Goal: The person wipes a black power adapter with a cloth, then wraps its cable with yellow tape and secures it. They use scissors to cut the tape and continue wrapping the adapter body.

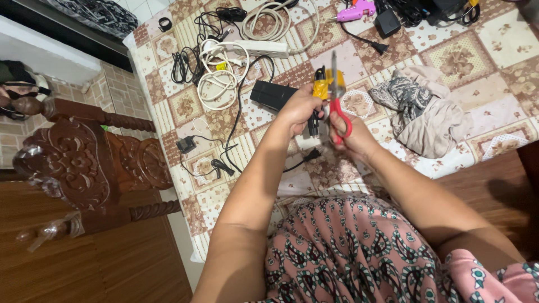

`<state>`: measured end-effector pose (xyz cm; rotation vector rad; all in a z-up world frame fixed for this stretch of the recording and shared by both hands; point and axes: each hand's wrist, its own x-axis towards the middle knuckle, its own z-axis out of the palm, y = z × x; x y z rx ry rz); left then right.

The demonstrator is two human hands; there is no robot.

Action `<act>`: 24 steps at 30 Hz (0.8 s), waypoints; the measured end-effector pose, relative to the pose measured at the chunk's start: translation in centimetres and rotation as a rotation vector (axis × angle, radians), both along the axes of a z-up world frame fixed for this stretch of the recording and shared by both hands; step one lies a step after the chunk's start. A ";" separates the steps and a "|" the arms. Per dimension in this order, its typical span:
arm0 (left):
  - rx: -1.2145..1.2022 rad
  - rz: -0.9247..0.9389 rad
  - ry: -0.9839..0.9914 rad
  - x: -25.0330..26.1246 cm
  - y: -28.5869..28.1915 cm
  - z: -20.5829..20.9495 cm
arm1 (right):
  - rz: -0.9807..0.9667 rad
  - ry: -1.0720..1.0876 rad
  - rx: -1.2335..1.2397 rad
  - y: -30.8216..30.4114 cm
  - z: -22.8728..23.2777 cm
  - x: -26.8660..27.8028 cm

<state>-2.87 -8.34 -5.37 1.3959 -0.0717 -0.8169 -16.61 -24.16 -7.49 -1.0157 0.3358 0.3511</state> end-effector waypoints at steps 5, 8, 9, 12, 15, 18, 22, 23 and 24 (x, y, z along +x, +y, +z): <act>-0.159 0.138 0.115 0.3 2.0 2.0 | 0.206 0.190 -0.988 -5.1 0.2 1.8; -0.241 0.184 0.077 0.4 3.3 2.5 | 0.402 0.120 -1.515 -7.8 -0.1 0.9; -0.245 0.198 0.054 0.4 3.6 2.4 | 0.440 0.113 -1.558 -8.4 -0.1 0.8; -0.275 0.230 -0.028 0.2 4.0 1.5 | 0.502 0.042 -1.653 -8.6 0.7 0.6; -0.263 0.229 -0.080 -0.3 4.1 0.3 | 0.423 -0.096 -1.584 -7.6 3.4 1.1; -0.222 0.218 -0.109 -1.0 4.0 -0.4 | 0.067 -0.644 -1.212 -5.2 6.5 3.1; -0.168 0.222 -0.141 -1.6 3.7 -0.2 | 0.025 -0.780 -0.733 -1.5 8.9 6.4; -0.184 0.223 -0.139 -1.7 3.6 -0.1 | 0.030 -0.803 -0.685 -1.2 9.0 7.1; -0.200 0.223 -0.136 -1.7 3.5 0.0 | 0.020 -0.773 -0.628 -0.8 8.7 7.7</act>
